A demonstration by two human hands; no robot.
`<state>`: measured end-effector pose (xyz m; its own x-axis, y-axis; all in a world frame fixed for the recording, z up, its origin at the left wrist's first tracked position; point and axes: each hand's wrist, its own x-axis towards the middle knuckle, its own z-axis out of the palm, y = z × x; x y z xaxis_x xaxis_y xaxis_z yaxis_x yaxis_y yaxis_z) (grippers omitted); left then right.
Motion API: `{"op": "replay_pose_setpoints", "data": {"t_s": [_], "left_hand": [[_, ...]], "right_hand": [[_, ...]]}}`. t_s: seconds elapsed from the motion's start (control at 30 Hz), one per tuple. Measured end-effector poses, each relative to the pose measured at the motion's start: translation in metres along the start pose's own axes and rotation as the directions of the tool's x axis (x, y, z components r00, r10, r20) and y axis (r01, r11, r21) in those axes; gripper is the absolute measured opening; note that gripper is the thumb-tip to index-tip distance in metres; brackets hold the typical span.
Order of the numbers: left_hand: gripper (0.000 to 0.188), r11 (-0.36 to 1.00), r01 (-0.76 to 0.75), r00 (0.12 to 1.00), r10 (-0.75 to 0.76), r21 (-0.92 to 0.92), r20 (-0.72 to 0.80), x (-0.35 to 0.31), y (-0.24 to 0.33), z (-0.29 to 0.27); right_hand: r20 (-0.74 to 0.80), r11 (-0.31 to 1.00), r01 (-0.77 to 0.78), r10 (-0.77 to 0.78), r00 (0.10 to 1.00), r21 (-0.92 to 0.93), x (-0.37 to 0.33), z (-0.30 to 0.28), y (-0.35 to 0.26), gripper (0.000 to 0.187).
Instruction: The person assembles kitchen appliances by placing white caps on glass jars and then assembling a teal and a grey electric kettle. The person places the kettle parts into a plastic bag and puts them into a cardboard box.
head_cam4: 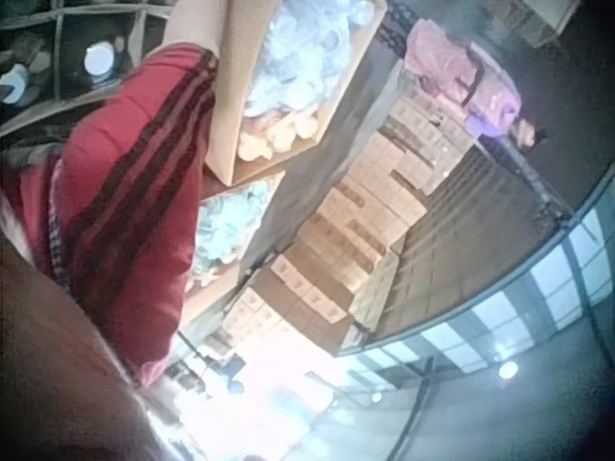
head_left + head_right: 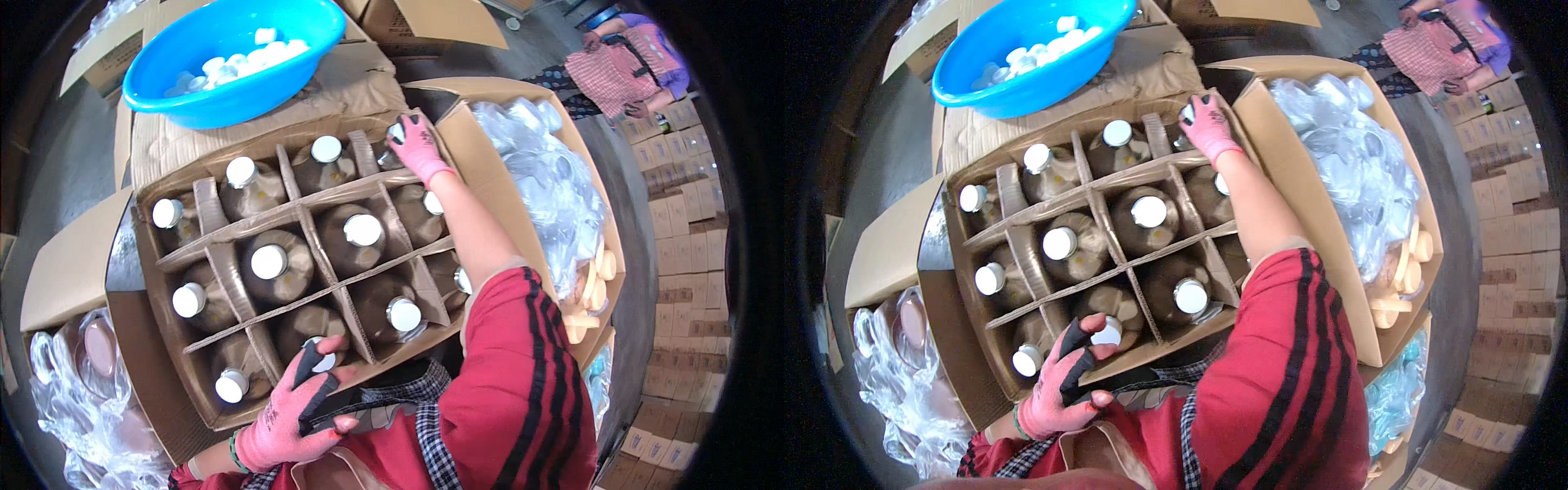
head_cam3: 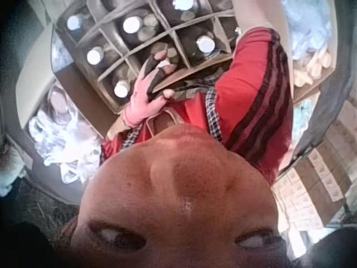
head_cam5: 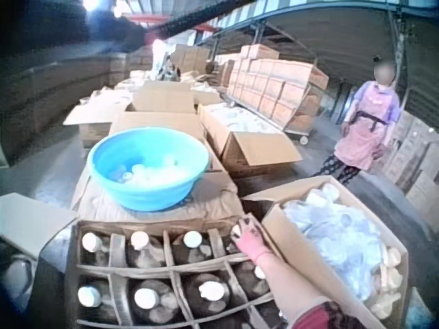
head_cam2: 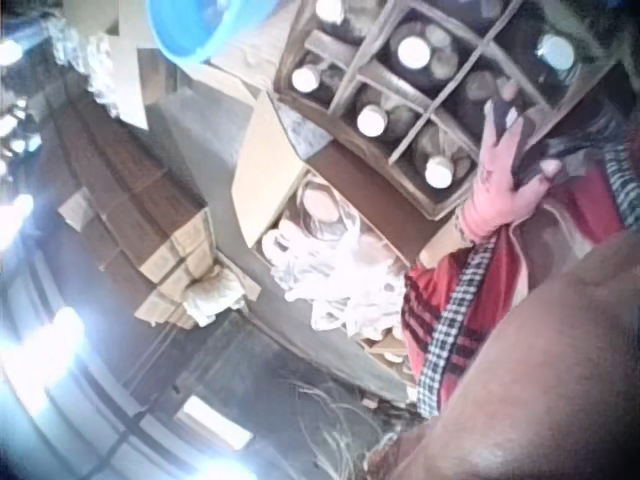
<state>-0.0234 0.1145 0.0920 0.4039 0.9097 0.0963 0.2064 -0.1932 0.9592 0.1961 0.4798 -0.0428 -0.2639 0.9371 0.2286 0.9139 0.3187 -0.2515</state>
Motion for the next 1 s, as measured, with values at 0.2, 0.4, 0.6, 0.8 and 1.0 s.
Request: {"op": "replay_pose_setpoints", "data": {"t_s": [0.2,0.4,0.6,0.8,1.0], "left_hand": [[0.044,0.999,0.027,0.999,-0.027,0.018,-0.021,0.004,-0.011,0.007],[0.042,0.999,0.002,1.000,-0.002,0.034,-0.008,0.004,-0.016,0.009],[0.038,0.988,0.017,1.000,-0.018,0.153,0.010,0.004,-0.012,0.008],[0.035,0.922,-0.062,0.995,0.029,0.382,0.091,-0.001,-0.006,0.017],[0.042,0.892,-0.008,0.998,-0.019,0.453,0.054,-0.027,-0.019,0.027]], "right_hand": [[0.358,0.978,0.060,0.015,0.934,-0.199,0.025,-0.030,-0.024,0.076],[0.520,0.936,0.181,0.003,0.854,-0.301,0.052,-0.026,-0.024,0.067],[0.120,0.967,-0.155,0.181,0.976,-0.201,0.020,0.000,-0.028,0.048],[0.057,0.977,-0.169,0.177,0.983,-0.127,-0.028,-0.028,-0.047,0.069],[0.167,0.957,0.248,-0.271,0.948,0.151,-0.256,-0.154,-0.083,0.065]]}}
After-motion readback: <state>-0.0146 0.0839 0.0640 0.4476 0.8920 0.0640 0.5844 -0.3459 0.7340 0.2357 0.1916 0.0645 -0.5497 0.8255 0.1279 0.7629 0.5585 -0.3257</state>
